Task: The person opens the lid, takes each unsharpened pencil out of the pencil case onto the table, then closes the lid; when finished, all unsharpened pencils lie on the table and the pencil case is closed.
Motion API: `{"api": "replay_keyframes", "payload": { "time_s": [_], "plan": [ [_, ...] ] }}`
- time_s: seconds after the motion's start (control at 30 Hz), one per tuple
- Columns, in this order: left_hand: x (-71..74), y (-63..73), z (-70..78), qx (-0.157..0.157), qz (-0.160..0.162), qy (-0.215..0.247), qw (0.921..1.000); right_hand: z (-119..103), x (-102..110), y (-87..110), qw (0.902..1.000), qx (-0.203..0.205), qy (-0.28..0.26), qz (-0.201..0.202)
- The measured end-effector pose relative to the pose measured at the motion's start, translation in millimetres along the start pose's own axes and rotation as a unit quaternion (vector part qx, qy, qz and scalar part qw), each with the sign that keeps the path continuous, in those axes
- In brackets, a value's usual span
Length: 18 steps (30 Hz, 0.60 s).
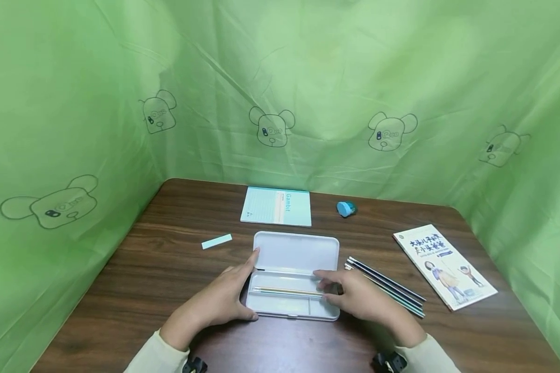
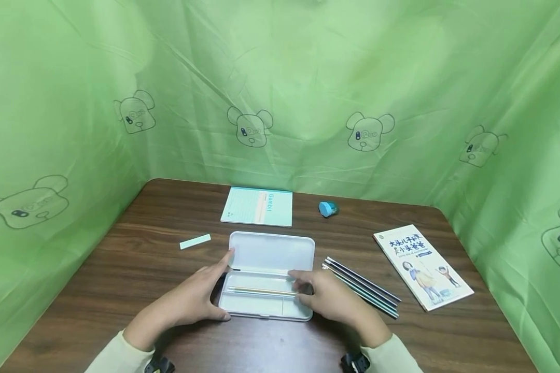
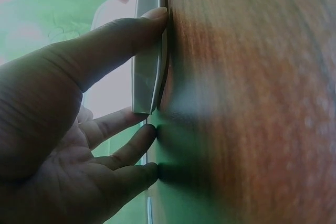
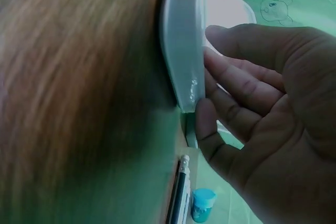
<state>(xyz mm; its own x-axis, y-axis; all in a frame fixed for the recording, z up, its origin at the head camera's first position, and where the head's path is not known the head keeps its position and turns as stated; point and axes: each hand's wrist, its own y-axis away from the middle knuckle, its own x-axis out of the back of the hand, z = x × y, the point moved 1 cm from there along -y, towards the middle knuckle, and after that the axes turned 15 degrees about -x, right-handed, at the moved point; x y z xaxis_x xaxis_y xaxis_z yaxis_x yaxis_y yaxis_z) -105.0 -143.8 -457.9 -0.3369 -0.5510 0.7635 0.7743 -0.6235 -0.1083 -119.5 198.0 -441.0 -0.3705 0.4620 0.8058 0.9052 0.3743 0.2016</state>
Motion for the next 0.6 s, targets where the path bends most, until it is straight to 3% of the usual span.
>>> {"api": "replay_keyframes", "payload": {
  "time_s": [0.27,0.6],
  "plan": [
    [2.0,0.1,2.3,0.011,-0.005,0.001,0.9999,-0.2,-5.6,-3.8,0.9997,-0.003,0.007,-0.022],
    [3.3,0.5,3.5,-0.001,-0.002,-0.006,1.0000,-0.3,-4.8,-5.8,0.9994,0.018,0.017,-0.024]
  ]
}}
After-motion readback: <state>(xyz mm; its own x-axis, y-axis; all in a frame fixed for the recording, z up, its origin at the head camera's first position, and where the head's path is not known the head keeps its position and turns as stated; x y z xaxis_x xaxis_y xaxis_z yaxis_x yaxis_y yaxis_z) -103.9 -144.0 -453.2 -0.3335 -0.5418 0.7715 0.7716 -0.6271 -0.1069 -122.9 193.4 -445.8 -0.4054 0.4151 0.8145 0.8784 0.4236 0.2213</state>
